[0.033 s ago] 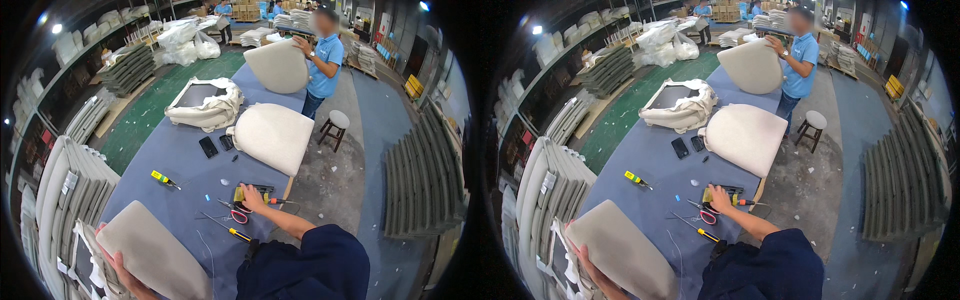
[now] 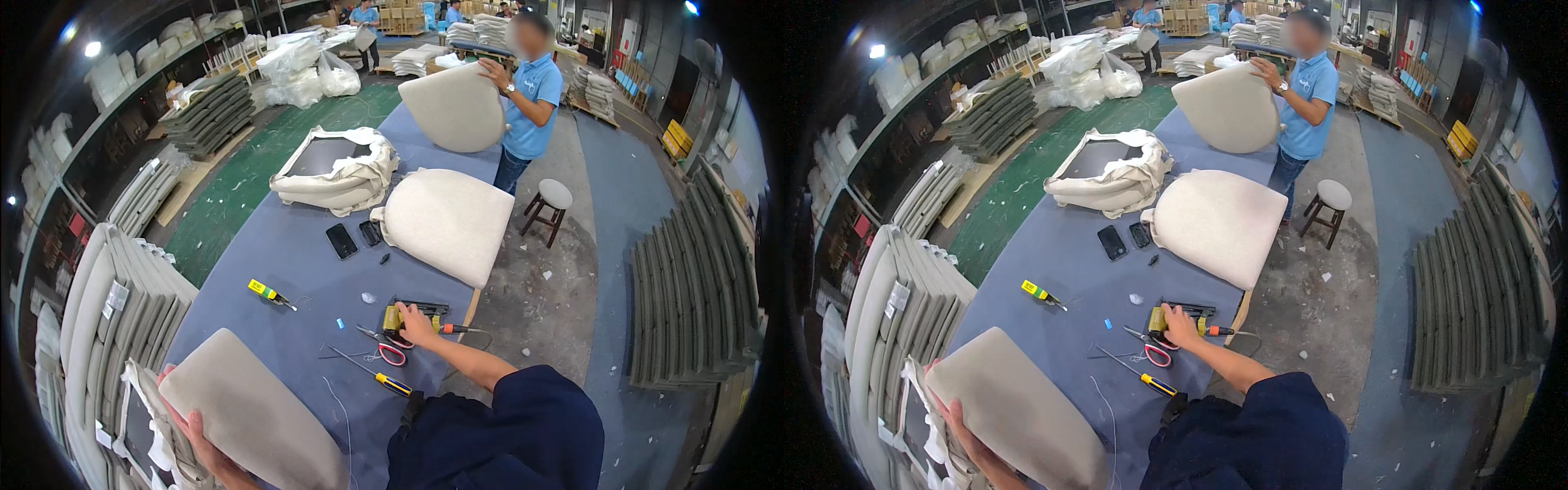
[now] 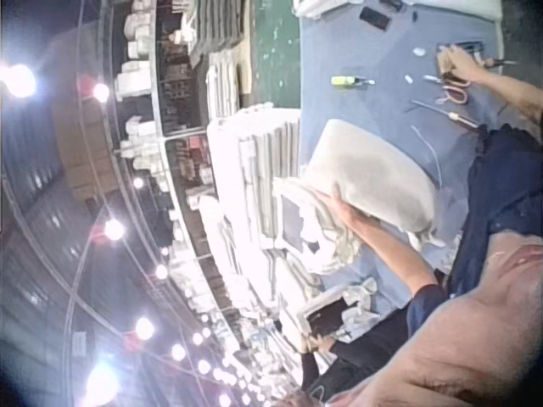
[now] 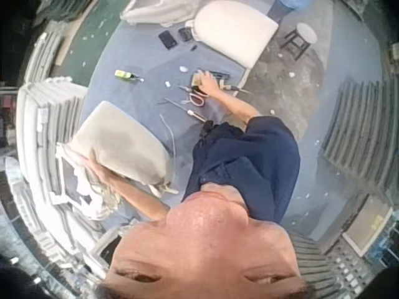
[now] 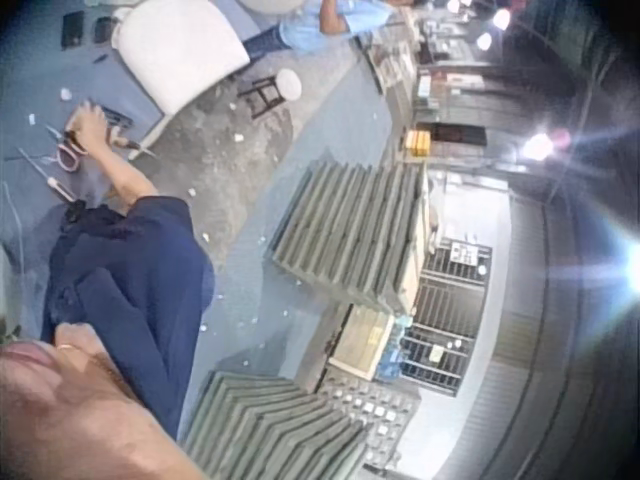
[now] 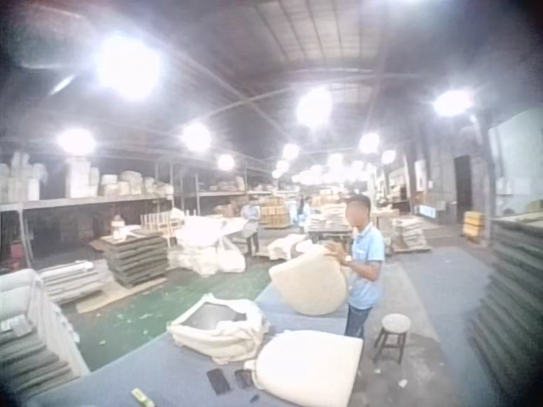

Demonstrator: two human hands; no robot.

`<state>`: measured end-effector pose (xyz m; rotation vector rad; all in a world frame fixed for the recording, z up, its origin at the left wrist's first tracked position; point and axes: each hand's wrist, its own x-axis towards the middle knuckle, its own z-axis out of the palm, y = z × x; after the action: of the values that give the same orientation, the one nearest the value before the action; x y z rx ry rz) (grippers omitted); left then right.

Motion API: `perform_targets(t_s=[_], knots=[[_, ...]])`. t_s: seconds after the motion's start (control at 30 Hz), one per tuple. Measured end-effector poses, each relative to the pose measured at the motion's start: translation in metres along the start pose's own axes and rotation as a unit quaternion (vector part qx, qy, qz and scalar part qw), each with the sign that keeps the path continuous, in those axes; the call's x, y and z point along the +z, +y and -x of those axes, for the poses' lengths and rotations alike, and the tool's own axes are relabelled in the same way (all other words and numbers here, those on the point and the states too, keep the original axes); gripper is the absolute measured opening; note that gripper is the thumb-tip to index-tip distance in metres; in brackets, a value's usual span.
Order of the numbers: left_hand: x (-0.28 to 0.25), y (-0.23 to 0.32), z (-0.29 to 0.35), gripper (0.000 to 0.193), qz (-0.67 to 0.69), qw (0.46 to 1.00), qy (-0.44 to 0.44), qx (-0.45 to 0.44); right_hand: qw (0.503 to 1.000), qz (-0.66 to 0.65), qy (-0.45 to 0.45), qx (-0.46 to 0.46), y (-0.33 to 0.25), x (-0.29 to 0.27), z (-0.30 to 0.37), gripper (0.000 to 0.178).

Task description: The person staples fabric onto foam cushions using a staple gun. They repeatedly pull the fabric taut, apply staples, and trim excess material with scissors. The person works on multiple cushion pieces at a table in a workshop.

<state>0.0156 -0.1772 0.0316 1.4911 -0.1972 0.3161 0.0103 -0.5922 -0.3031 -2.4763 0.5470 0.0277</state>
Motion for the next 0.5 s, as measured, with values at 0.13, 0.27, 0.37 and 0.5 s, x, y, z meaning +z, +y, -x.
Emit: perform_targets(t_s=[0.13, 0.27, 0.37, 0.5], knots=[[-0.003, 0.002, -0.006, 0.099, -0.019, 0.999, -0.029, -0.021, 0.992, 0.115, 0.022, -0.044, 0.027, 0.041, -0.012, 0.083], [-0.004, -0.010, -0.026, 0.097, -0.058, 0.997, -0.056, 0.008, 0.988, 0.133, -0.075, -0.025, 0.017, 0.024, -0.051, 0.065], [0.024, -0.001, -0.026, 0.093, 0.007, 0.995, -0.101, -0.025, 0.993, 0.038, -0.099, -0.051, 0.010, -0.033, -0.077, 0.047], [0.026, -0.010, -0.030, 0.092, 0.009, 0.992, -0.124, -0.015, 0.940, -0.293, -0.177, -0.011, -0.070, -0.109, -0.057, 0.030]])
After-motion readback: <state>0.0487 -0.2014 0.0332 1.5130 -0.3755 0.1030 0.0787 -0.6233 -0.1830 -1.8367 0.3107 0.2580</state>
